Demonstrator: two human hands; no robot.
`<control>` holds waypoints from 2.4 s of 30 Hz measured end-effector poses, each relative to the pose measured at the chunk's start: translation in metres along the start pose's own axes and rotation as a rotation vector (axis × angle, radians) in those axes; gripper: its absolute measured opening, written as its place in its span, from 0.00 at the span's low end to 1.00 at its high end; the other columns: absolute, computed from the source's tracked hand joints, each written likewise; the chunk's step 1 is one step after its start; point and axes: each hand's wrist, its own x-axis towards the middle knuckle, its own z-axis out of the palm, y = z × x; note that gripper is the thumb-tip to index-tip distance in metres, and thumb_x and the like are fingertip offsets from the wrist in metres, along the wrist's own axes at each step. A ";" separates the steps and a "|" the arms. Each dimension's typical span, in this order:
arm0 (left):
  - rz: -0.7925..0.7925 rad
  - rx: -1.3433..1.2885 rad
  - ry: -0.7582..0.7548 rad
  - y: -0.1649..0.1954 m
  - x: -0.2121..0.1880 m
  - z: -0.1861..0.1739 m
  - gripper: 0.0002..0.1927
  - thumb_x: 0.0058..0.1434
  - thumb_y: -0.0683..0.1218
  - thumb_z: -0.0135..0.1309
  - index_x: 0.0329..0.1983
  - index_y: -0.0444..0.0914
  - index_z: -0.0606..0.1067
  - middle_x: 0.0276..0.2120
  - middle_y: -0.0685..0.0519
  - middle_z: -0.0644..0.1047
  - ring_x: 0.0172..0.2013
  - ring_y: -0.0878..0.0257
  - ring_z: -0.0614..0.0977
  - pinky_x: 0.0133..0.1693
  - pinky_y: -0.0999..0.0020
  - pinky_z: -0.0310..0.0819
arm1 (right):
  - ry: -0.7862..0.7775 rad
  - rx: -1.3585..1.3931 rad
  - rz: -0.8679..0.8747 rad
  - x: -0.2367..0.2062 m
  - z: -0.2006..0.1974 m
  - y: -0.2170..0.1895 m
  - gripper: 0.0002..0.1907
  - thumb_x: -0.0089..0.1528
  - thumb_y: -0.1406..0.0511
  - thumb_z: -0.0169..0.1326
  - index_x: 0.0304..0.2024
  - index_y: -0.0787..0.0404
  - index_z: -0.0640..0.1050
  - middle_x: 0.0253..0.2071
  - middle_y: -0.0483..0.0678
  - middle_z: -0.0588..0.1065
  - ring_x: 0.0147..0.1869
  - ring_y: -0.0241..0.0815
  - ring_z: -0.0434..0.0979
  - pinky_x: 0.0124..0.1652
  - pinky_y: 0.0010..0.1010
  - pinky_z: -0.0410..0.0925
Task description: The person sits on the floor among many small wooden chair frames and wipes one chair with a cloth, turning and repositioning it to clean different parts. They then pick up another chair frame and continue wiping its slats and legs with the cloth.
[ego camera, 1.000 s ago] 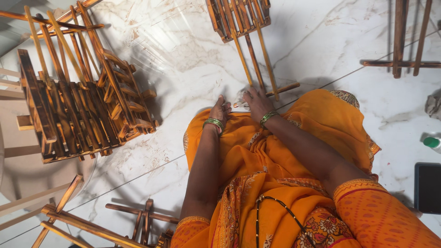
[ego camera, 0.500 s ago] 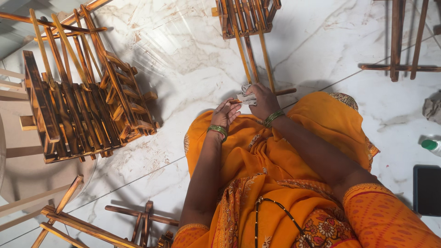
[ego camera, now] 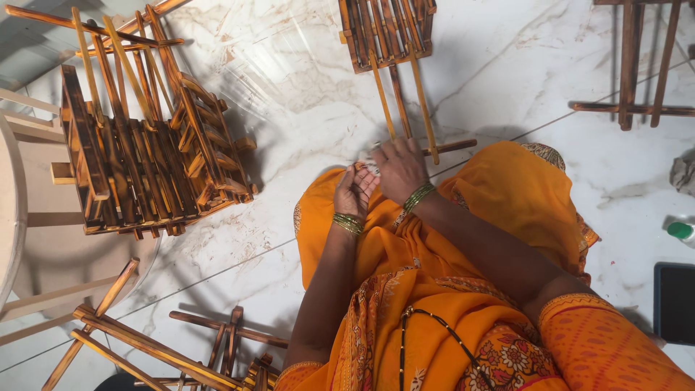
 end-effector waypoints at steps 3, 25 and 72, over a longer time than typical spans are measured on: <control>0.030 -0.059 -0.044 -0.001 0.002 -0.005 0.14 0.72 0.52 0.51 0.50 0.37 0.73 0.42 0.52 0.81 0.42 0.60 0.83 0.46 0.61 0.79 | 0.017 0.093 -0.058 0.000 0.006 -0.015 0.16 0.53 0.67 0.57 0.45 0.57 0.82 0.43 0.47 0.76 0.52 0.47 0.71 0.55 0.42 0.61; 0.263 -0.096 0.041 0.010 0.015 -0.008 0.17 0.63 0.40 0.61 0.55 0.34 0.75 0.41 0.51 0.80 0.42 0.61 0.82 0.55 0.58 0.79 | -0.060 0.131 0.190 -0.050 -0.005 0.077 0.27 0.52 0.67 0.61 0.55 0.55 0.74 0.52 0.50 0.73 0.56 0.53 0.74 0.55 0.48 0.64; -0.081 0.399 -0.308 -0.011 -0.009 -0.004 0.23 0.64 0.34 0.59 0.62 0.29 0.69 0.44 0.47 0.81 0.36 0.60 0.85 0.35 0.68 0.81 | 0.010 0.511 -0.103 -0.015 -0.043 0.048 0.26 0.55 0.68 0.60 0.57 0.59 0.76 0.53 0.55 0.72 0.58 0.55 0.73 0.57 0.44 0.68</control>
